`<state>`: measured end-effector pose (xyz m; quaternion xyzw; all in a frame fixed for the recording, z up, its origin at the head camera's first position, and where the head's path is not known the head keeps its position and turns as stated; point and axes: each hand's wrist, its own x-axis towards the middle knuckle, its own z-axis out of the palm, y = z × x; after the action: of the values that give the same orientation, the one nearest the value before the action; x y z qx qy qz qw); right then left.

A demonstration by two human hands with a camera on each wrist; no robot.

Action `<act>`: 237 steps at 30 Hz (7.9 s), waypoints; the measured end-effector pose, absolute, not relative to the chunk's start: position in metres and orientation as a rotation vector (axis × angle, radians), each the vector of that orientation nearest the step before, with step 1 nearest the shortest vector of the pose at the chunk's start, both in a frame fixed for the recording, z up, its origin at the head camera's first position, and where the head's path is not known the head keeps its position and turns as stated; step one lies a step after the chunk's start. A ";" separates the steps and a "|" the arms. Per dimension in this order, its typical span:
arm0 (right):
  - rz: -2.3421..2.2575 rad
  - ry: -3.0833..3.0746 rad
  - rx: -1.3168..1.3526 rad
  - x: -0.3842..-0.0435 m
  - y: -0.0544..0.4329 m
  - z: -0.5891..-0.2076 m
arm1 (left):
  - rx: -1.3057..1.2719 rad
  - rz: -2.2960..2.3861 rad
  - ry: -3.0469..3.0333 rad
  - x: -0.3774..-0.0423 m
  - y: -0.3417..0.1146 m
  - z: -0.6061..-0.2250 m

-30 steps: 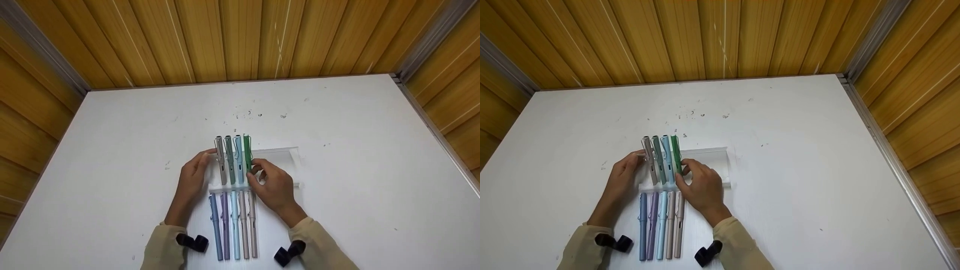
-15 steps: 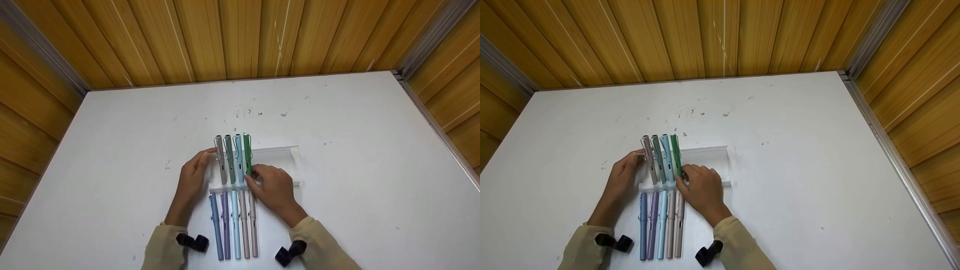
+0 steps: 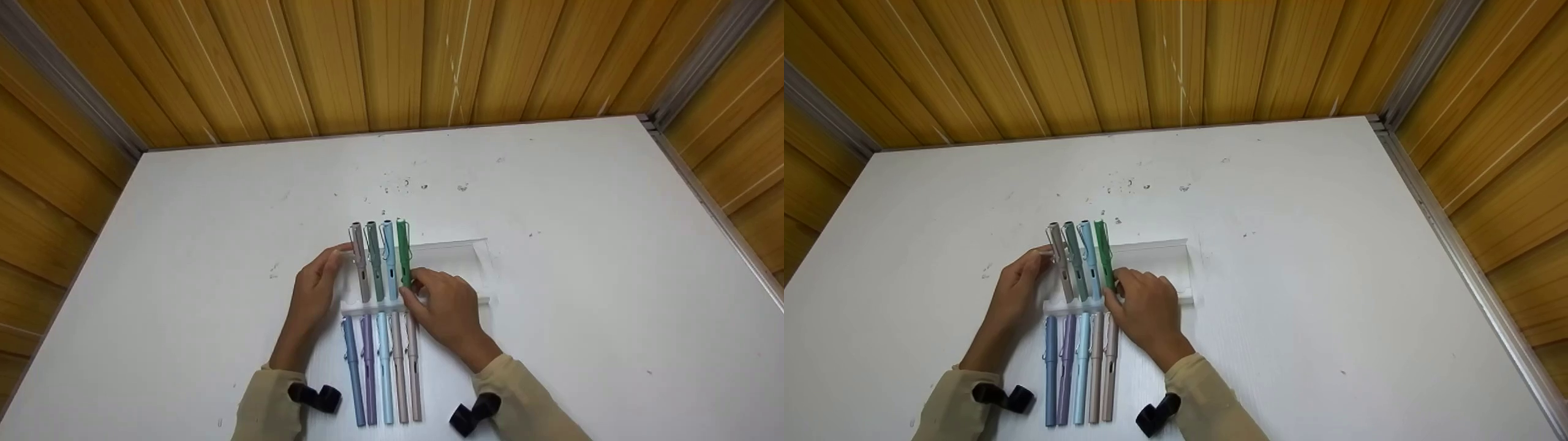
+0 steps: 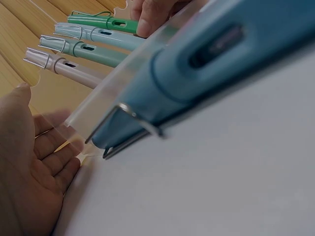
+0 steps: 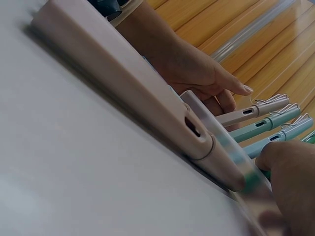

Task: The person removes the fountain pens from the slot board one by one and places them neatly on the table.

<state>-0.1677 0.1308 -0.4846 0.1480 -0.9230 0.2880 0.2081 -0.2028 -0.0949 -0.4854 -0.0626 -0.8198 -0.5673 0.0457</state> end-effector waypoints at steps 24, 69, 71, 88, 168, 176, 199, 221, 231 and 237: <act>0.866 -2.535 0.404 -0.167 0.132 -0.484 | -0.154 -1.736 -2.525 -0.203 -0.094 -0.484; 0.866 -2.314 0.394 -0.174 0.157 -0.495 | -0.189 -1.705 -2.516 -0.211 -0.096 -0.492; 0.867 -2.304 0.398 -0.174 0.159 -0.496 | -0.184 -1.706 -2.518 -0.211 -0.095 -0.493; 0.893 -2.219 0.370 -0.178 0.187 -0.498 | -0.200 -1.740 -2.498 -0.213 -0.098 -0.493; 1.218 -2.316 0.351 -0.094 0.205 -0.496 | -0.163 -1.761 -2.503 -0.213 -0.100 -0.491; 1.236 -2.377 0.425 -0.087 0.190 -0.496 | -0.181 -1.736 -2.495 -0.214 -0.097 -0.490; 0.786 -2.664 0.276 -0.061 0.147 -0.492 | -0.214 -1.734 -2.488 -0.215 -0.098 -0.489; 0.727 -2.756 0.281 -0.059 0.143 -0.492 | -0.177 -1.725 -2.512 -0.214 -0.097 -0.488; 0.955 -2.603 0.247 -0.076 0.148 -0.491 | -0.224 -1.751 -2.475 -0.214 -0.099 -0.490; 1.003 -2.293 0.437 -0.106 0.149 -0.496 | -0.202 -1.741 -2.481 -0.215 -0.099 -0.491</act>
<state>-0.1062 0.1488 -0.4958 0.1643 -0.8621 0.3771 0.2961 -0.2147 -0.0990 -0.4907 -0.0663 -0.8157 -0.5723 0.0520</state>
